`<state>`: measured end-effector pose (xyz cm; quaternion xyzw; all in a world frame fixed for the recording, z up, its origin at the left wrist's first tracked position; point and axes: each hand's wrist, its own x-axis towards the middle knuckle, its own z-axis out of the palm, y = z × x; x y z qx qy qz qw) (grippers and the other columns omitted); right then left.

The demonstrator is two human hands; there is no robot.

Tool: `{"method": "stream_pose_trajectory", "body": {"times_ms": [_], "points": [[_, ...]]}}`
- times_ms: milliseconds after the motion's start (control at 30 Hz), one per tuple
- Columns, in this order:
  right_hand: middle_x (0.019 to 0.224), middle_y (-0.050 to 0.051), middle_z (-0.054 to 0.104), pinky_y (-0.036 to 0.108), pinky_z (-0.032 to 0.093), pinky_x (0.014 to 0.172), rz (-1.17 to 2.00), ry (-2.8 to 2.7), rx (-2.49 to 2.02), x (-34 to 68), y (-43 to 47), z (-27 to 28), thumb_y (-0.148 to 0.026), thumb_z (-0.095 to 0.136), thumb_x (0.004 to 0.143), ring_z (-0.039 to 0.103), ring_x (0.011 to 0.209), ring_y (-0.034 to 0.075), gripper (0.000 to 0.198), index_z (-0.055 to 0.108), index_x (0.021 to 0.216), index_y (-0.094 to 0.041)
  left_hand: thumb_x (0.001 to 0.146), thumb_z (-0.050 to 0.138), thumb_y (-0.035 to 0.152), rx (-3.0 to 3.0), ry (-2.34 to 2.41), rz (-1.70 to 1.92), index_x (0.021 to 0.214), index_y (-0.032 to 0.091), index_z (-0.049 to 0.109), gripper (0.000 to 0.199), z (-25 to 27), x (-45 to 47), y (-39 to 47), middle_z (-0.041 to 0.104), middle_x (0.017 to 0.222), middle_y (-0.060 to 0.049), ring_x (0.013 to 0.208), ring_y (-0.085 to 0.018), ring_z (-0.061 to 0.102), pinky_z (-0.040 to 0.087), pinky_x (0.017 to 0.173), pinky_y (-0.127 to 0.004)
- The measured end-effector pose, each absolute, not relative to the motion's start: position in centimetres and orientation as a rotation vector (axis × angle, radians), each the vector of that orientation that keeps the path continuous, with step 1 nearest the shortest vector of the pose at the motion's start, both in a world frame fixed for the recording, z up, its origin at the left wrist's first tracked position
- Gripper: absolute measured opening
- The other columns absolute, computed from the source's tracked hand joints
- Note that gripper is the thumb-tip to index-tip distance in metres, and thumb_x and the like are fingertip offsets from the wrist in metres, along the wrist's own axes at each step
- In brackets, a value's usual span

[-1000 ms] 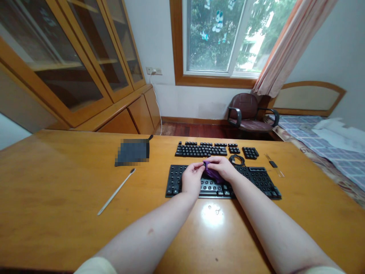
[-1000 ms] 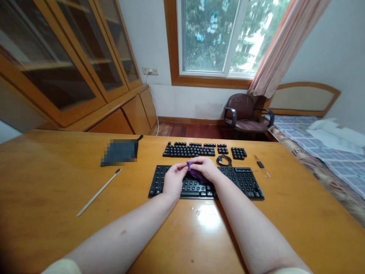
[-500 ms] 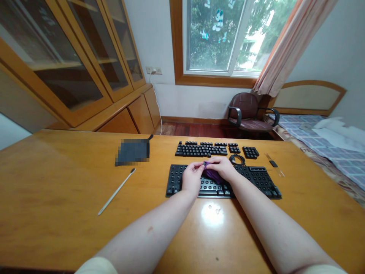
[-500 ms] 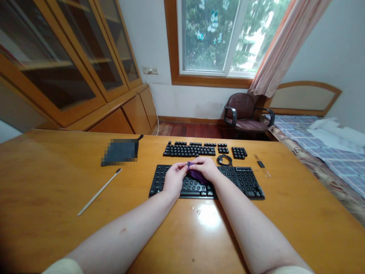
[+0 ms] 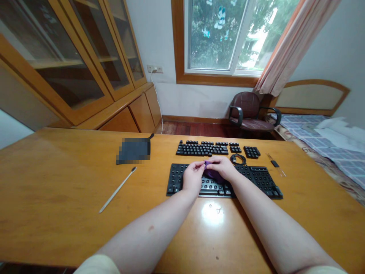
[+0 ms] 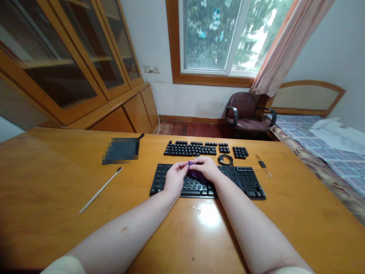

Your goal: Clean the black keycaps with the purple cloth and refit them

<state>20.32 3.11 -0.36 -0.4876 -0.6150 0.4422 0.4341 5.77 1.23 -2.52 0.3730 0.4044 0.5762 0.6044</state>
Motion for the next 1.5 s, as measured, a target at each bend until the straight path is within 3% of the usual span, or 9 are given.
{"method": "stream_pose_trajectory", "body": {"times_ms": [333, 733, 1167, 1500], "points": [[0.07, 0.002, 0.066, 0.029, 0.045, 0.067, 1.124, -1.457, -1.24, 20.0, 3.1, -0.3, -0.034, 0.072, 0.062, 0.059, 0.065, 0.015, 0.021, 0.068, 0.071, -0.015, 0.064, 0.069, 0.016, 0.864, 0.949, 1.357, 0.088, 0.013, 0.056, 0.027, -1.5, 6.0, 0.6, 0.064, 0.081, -0.004, 0.077, -0.013, 0.062, 0.048, 0.077, -0.029], [0.079, 0.004, 0.068, 0.03, 0.045, 0.074, 1.064, -1.432, -1.24, 20.1, 3.2, -0.5, -0.04, 0.062, 0.072, 0.06, 0.074, 0.017, 0.025, 0.068, 0.078, -0.017, 0.07, 0.064, 0.016, 0.944, 0.96, 1.366, 0.089, 0.015, 0.055, 0.021, -1.6, 5.9, 0.6, 0.063, 0.086, -0.005, 0.083, -0.013, 0.06, 0.046, 0.082, -0.029], [0.076, 0.003, 0.068, 0.031, 0.046, 0.073, 1.171, -1.444, -1.183, 19.9, 3.1, -0.5, -0.037, 0.069, 0.065, 0.061, 0.07, 0.016, 0.023, 0.067, 0.076, -0.017, 0.068, 0.065, 0.015, 0.889, 0.907, 1.354, 0.091, 0.015, 0.054, 0.025, -1.4, 6.0, 0.5, 0.064, 0.086, -0.006, 0.084, -0.015, 0.062, 0.047, 0.084, -0.032], [0.082, 0.004, 0.067, 0.031, 0.044, 0.078, 1.099, -1.574, -1.141, 20.1, 3.0, 0.0, -0.037, 0.062, 0.073, 0.06, 0.078, 0.017, 0.022, 0.069, 0.079, -0.017, 0.071, 0.062, 0.015, 0.926, 0.879, 1.343, 0.097, 0.014, 0.058, 0.026, -1.3, 5.9, 0.5, 0.064, 0.097, -0.009, 0.091, -0.016, 0.061, 0.046, 0.088, -0.033]]}}
